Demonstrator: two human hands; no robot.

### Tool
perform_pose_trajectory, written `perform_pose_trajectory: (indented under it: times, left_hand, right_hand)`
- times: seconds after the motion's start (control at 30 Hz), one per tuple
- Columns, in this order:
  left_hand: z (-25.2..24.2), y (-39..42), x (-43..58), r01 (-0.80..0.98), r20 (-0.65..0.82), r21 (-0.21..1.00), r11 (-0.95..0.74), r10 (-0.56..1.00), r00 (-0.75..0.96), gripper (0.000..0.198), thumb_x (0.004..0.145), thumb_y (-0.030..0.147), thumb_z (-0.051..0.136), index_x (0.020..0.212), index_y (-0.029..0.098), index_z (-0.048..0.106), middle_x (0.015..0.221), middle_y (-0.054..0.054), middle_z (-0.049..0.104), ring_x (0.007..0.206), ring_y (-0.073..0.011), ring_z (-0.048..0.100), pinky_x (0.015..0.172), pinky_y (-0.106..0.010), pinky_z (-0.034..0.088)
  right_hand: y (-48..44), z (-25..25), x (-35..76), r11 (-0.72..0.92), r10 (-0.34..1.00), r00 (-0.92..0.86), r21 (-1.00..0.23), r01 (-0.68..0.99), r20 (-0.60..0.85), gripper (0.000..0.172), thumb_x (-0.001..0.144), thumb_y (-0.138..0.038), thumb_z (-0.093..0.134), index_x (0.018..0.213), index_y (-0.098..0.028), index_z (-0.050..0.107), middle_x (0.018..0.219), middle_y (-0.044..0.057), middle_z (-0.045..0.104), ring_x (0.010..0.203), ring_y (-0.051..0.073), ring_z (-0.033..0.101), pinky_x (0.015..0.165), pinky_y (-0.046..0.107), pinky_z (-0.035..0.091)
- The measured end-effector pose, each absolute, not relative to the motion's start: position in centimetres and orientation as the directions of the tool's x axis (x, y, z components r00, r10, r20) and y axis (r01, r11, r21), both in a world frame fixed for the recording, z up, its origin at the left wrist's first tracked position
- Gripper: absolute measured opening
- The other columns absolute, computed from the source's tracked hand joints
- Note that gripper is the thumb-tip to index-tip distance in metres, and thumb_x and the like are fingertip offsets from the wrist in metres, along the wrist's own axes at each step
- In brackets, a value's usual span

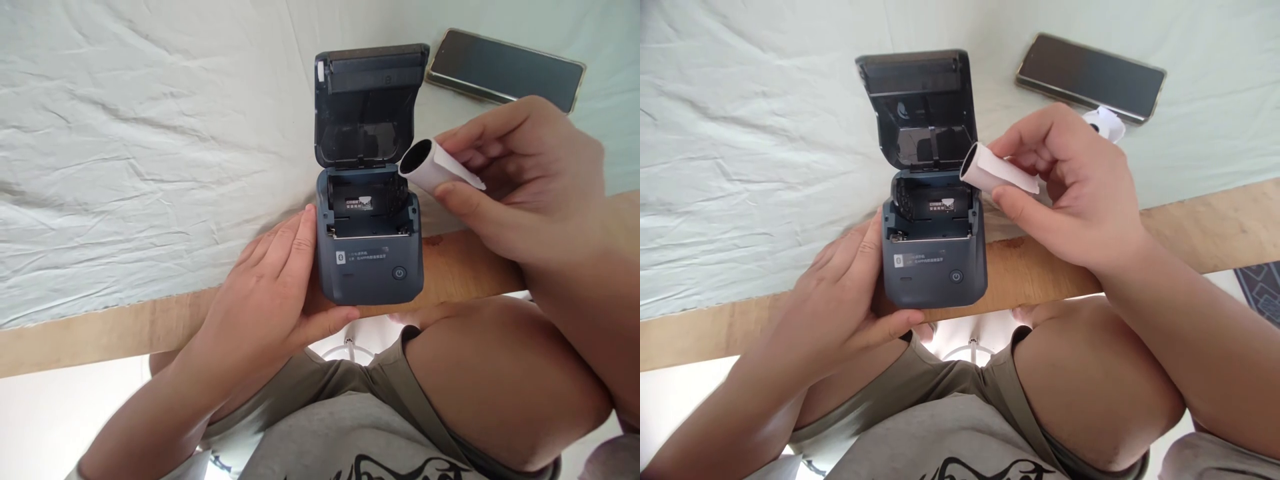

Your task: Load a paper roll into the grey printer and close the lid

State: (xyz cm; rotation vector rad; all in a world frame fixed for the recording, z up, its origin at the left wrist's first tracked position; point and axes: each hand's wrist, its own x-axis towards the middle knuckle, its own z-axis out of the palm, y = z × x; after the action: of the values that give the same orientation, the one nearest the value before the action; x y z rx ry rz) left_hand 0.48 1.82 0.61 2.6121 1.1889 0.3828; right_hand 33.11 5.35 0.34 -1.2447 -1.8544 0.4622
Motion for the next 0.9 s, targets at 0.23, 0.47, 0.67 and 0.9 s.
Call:
perform_pose_trajectory:
  times: [0.23, 0.47, 0.67, 0.9]
  left_hand:
    - [0.7, 1.9, 0.5, 0.687, 0.131, 0.357, -0.633, 0.762, 0.634, 0.107, 0.118, 0.087, 0.043, 0.184, 0.003, 0.034, 0.180, -0.032, 0.059, 0.168, -0.0444, 0.062, 0.136, -0.058, 0.056]
    - [0.7, 2.3, 0.2, 0.652, 0.090, 0.393, -0.649, 0.733, 0.675, 0.108, 0.118, 0.084, 0.049, 0.188, 0.005, 0.027, 0.185, -0.032, 0.054, 0.172, -0.0454, 0.058, 0.138, -0.063, 0.054]
    - [0.6, 2.4, 0.1, 0.634, 0.127, 0.393, -0.666, 0.722, 0.680, 0.105, 0.120, 0.082, 0.045, 0.187, 0.004, 0.027, 0.182, -0.033, 0.056, 0.170, -0.0448, 0.060, 0.137, -0.063, 0.055]
    - [0.8, 2.2, 0.3, 0.663, 0.116, 0.388, -0.641, 0.747, 0.655, 0.109, 0.117, 0.087, 0.046, 0.187, 0.006, 0.028, 0.181, -0.031, 0.058, 0.169, -0.0474, 0.059, 0.137, -0.066, 0.054]
  right_hand:
    - [5.4, 1.6, 33.1, 0.506, 0.839, -0.164, -0.631, 0.588, 0.519, 0.017, 0.105, -0.025, 0.084, 0.120, -0.033, 0.088, 0.131, 0.004, 0.086, 0.126, 0.021, 0.082, 0.102, 0.047, 0.068]
    - [4.7, 3.7, 30.2, 0.492, 0.853, -0.181, -0.638, 0.592, 0.490, 0.005, 0.104, -0.027, 0.084, 0.104, -0.027, 0.079, 0.120, 0.002, 0.083, 0.110, 0.018, 0.081, 0.083, 0.040, 0.068]
    - [6.2, 4.5, 28.1, 0.597, 0.789, -0.373, -0.463, 0.655, 0.489, 0.017, 0.103, -0.016, 0.075, 0.092, -0.026, 0.067, 0.106, -0.001, 0.083, 0.113, 0.017, 0.083, 0.100, 0.040, 0.074]
    - [6.3, 3.3, 27.9, 0.547, 0.828, -0.334, -0.515, 0.660, 0.451, 0.016, 0.104, -0.020, 0.077, 0.091, -0.027, 0.070, 0.113, -0.002, 0.086, 0.111, 0.017, 0.085, 0.098, 0.039, 0.076]
